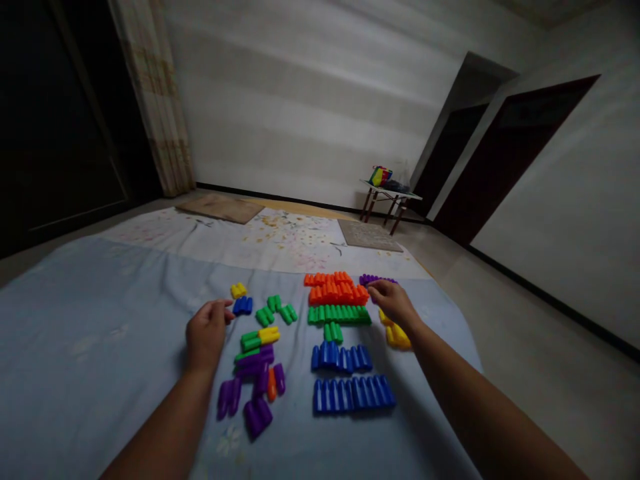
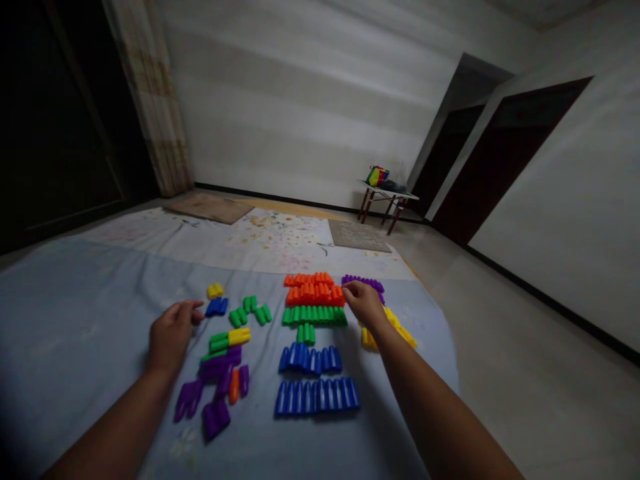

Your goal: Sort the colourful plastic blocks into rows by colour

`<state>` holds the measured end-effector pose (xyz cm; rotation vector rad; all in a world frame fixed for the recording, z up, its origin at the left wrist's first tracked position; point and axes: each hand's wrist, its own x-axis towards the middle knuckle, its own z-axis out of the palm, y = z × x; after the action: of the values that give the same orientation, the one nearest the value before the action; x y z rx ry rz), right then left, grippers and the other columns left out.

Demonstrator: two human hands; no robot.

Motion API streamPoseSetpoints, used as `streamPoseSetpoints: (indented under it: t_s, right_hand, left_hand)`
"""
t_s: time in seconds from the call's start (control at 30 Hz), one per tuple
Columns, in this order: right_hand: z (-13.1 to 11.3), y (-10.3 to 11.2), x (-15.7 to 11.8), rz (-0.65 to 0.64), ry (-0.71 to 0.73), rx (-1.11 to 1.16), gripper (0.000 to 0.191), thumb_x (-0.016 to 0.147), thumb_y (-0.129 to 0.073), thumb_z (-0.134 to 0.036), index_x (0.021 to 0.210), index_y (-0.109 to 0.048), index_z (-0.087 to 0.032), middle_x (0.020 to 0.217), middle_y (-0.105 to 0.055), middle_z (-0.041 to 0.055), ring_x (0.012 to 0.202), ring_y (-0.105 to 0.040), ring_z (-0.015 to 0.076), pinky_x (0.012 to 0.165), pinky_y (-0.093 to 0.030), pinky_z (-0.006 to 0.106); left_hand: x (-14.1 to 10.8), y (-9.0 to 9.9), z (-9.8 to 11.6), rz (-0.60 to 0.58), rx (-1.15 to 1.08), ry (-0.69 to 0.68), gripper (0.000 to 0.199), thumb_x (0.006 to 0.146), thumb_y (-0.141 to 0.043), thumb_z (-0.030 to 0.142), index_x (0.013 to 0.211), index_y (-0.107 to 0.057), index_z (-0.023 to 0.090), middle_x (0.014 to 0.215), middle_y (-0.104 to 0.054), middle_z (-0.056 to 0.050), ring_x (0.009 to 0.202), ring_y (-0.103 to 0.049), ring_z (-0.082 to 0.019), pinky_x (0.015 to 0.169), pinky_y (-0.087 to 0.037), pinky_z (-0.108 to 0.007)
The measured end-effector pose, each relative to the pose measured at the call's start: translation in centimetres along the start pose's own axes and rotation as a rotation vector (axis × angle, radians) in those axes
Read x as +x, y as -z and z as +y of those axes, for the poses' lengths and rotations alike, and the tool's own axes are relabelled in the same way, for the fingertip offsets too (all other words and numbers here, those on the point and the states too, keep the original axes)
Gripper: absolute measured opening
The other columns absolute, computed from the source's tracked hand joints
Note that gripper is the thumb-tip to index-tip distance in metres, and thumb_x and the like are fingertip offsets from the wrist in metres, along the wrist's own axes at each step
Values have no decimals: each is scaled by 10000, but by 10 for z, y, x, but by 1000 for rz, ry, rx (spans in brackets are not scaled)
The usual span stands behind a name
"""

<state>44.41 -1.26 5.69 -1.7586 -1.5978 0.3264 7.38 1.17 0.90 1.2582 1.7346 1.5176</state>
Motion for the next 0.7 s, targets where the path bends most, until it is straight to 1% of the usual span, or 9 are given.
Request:
streamPoseSetpoints:
  t_s: [0.07,0.13,0.27,0.37,0.47,0.53,0.6,0.7]
  right_hand:
    - [-29,-18,-17,-132,110,15,226,779,-503,-289,856,-676,-167,764,-687,38,678,-613,155,617,-452,249]
    - [-58,-35,-36,-237,235,7,189,777,-522,-249,862,-673,-173,811,-680,38,710,-606,148,652,-453,253]
    - [-110,-65,-70,-390,406,-6,205,775,-560,-215,951,-655,-173,871,-643,52,754,-588,134,709,-446,255]
    - [-137,-87,-88,-465,492,-5,235,770,-574,-200,996,-640,-191,929,-629,55,835,-576,144,758,-433,254]
    - [-154,-107,-97,-498,555,-62,251,755,-586,-200,1001,-632,-198,955,-627,52,925,-552,168,818,-407,265]
    - [-159,-116,-100,-511,570,-138,275,737,-596,-207,1010,-626,-208,965,-621,50,938,-541,181,825,-397,274]
    - [-160,-120,-102,-521,560,-213,310,724,-605,-230,1034,-614,-215,977,-612,55,917,-541,189,805,-396,282]
    - [-157,-116,-106,-535,528,-285,316,729,-601,-274,1038,-607,-211,965,-609,64,878,-545,194,775,-392,293]
  left_hand:
    - [0,-1,-1,4,-16,-16,307,715,-427,397,763,-623,165,553,-554,15,557,-527,-148,547,-429,-249]
    - [-1,-1,-1,6,-28,-22,312,719,-426,402,762,-621,163,550,-557,13,547,-528,-148,546,-433,-251]
    - [-1,-2,-3,12,-45,-33,314,728,-419,407,752,-617,164,544,-566,10,535,-529,-146,542,-431,-250]
    - [0,-2,-5,15,-58,-38,314,733,-416,408,747,-616,166,534,-566,10,529,-531,-146,530,-427,-247]
    - [0,-2,-6,11,-67,-47,302,732,-420,398,735,-616,169,532,-569,10,533,-536,-146,535,-427,-245]
    - [0,-1,-6,6,-70,-53,300,730,-419,395,728,-617,171,537,-575,7,538,-539,-146,543,-429,-245]
    - [0,-1,-6,8,-70,-54,302,727,-416,394,726,-619,171,540,-580,3,541,-540,-147,548,-429,-246]
    - [0,-1,-6,15,-66,-50,296,730,-412,387,724,-620,175,548,-584,3,548,-541,-145,560,-430,-243]
